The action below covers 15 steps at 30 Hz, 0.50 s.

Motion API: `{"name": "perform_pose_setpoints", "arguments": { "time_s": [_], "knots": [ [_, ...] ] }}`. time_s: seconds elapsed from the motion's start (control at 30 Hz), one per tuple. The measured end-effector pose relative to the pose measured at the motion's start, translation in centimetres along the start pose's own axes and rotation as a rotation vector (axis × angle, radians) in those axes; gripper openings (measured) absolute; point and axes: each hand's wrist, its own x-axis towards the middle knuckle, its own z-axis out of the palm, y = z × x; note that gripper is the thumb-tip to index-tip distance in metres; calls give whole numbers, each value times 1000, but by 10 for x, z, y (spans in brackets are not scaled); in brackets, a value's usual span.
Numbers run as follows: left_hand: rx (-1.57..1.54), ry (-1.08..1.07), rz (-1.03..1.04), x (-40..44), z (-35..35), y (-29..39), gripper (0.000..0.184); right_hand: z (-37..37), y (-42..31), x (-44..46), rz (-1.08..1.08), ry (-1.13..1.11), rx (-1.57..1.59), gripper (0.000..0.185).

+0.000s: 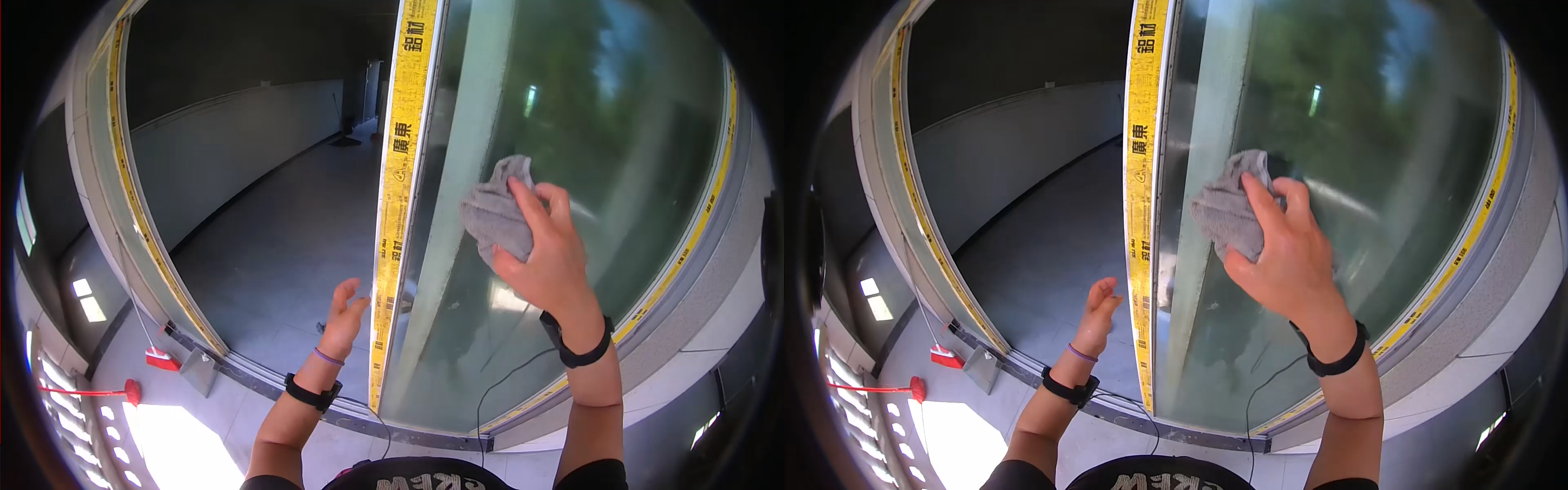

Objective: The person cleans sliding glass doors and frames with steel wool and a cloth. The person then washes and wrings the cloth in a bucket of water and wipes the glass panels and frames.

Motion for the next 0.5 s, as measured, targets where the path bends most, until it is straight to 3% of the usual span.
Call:
{"name": "perform_pose_setpoints", "arguments": {
  "time_s": [0.07, 0.13, 0.23, 0.33, 0.5],
  "knots": [
    [-68, -103, -97, 16, -5, -5, 45, 3, -11, 47, -46, 36, -144, 63],
    [-181, -342, -207, 24, -3, 13, 55, 10, -22, 76, -46, -95, -360, 63],
    [-307, -478, -250, 42, 9, -20, 57, 29, -35, 66, -116, -129, -400, 68],
    [-256, -488, -179, 40, 11, -25, 57, 72, -49, 27, -144, -278, -360, 75],
    [-246, -494, -55, 44, 14, -43, 52, 146, -57, -68, 10, -349, -339, 81]
  ]
}}
